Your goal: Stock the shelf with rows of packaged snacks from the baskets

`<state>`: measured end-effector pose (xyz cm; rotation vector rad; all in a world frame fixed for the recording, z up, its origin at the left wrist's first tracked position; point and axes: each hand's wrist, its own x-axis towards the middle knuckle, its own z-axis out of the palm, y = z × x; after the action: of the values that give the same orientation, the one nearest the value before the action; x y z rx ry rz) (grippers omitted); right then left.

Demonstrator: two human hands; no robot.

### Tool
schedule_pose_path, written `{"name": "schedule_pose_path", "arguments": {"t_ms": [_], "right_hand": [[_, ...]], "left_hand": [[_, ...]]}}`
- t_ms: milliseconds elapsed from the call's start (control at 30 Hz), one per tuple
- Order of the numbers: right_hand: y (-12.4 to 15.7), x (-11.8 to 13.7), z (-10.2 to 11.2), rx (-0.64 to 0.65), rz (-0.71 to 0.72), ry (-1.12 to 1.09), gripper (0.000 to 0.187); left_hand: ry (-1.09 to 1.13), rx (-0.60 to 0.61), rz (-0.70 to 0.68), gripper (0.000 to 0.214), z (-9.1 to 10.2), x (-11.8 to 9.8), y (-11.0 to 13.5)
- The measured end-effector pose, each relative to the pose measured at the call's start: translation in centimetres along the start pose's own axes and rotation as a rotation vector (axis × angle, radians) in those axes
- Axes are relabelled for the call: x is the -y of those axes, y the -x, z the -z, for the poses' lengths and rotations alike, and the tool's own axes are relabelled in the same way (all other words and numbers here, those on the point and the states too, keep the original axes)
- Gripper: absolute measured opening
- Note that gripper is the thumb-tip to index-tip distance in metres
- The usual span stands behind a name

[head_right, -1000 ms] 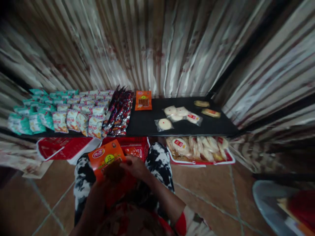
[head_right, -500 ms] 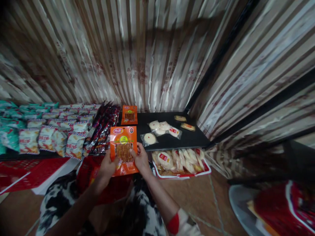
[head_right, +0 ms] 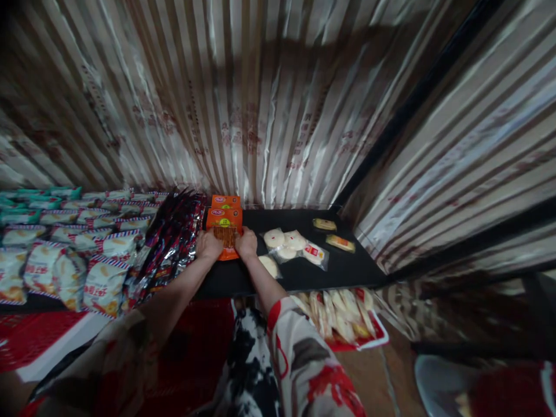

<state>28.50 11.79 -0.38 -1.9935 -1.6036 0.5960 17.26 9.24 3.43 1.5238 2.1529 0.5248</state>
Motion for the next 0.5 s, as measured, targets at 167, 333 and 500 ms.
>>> {"name": "schedule_pose_path", "arguments": {"t_ms": [167, 333, 500], "right_hand": [[-3.3, 0.5, -0.9, -0.019, -0.034, 0.061, 0.039], [-5.1, 0.9, -1.4, -0.029, -0.027, 0.145, 0.041], [-6.2, 0.8, -2.0, -0.010, -0.054, 0.251, 0.038]], "left_hand": [[-0.043, 0.004, -0.029, 0.042, -1.1, -0.4, -3.7], [-0.078, -0.005, -0.030, 0.040, -2.4, -0.6, -6.0], [-0.096, 0.011, -0.008, 0.038, -3.4, -0.7, -7.5]]}}
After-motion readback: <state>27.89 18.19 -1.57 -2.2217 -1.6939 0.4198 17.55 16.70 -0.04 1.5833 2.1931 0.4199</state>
